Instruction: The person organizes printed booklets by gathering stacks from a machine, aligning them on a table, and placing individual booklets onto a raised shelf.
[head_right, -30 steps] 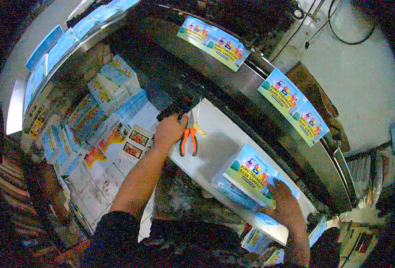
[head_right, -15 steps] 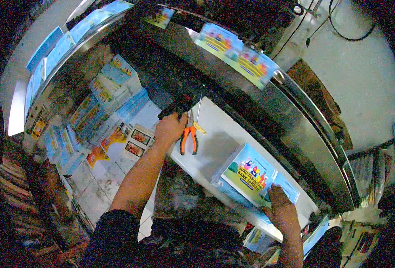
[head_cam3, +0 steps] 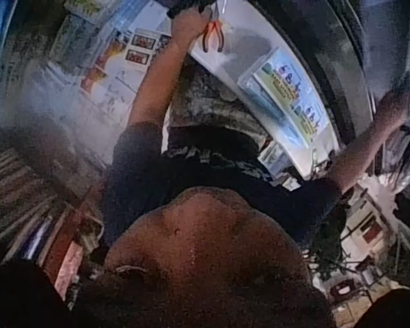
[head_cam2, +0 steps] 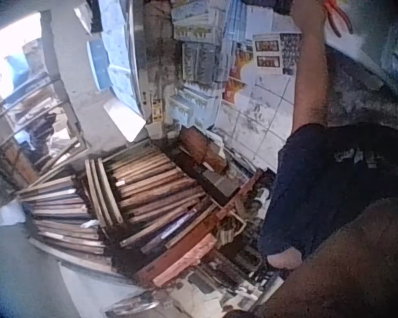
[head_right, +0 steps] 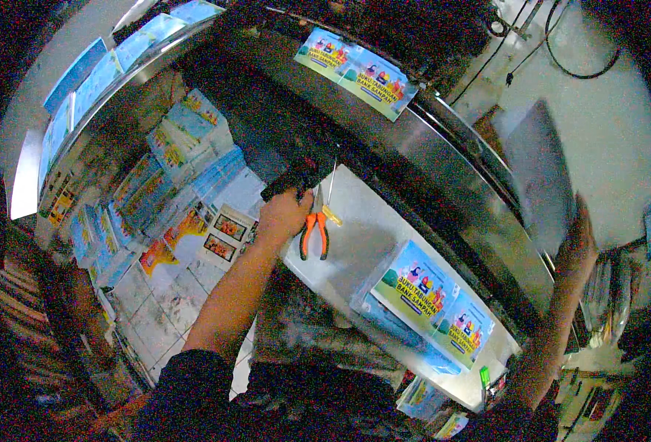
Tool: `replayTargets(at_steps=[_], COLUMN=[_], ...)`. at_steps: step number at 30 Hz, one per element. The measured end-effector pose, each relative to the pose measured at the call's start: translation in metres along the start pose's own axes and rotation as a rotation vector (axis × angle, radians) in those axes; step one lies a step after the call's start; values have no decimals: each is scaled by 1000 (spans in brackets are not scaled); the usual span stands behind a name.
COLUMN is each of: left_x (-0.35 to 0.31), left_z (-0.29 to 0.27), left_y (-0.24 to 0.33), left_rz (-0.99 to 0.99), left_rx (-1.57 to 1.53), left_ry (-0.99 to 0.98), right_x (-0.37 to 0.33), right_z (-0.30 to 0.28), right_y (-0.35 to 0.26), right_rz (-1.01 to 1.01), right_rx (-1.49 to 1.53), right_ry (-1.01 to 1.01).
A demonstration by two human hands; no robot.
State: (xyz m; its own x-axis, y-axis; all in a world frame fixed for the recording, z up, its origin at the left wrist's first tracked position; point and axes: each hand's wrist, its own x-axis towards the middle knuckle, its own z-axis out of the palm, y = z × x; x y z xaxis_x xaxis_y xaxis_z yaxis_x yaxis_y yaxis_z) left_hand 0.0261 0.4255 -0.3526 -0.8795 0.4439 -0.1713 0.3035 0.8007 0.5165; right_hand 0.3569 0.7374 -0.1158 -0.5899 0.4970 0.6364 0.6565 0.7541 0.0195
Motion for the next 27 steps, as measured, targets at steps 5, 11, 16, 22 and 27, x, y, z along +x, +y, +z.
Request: replayTargets(at_steps=[5, 11, 16, 22, 27], left_x=[0, -8, -9, -9, -10], left_z=[3, -3, 2, -2, -7], left_y=[6, 1, -4, 10, 7], left_rz=[6, 28, 60, 21, 10], left_rx=[-38, -33, -16, 9, 5], left_ry=[-2, 52, 93, 23, -4], right_x=[6, -65, -124, -164, -163], right_z=[90, 82, 5, -13, -11], right_y=[17, -43, -63, -74, -74], right_rz=[-316, -96, -199, -209, -197], right_rx=[-252, 43, 169, 191, 227], right_ry=[-76, -588, -874, -1003, -1032])
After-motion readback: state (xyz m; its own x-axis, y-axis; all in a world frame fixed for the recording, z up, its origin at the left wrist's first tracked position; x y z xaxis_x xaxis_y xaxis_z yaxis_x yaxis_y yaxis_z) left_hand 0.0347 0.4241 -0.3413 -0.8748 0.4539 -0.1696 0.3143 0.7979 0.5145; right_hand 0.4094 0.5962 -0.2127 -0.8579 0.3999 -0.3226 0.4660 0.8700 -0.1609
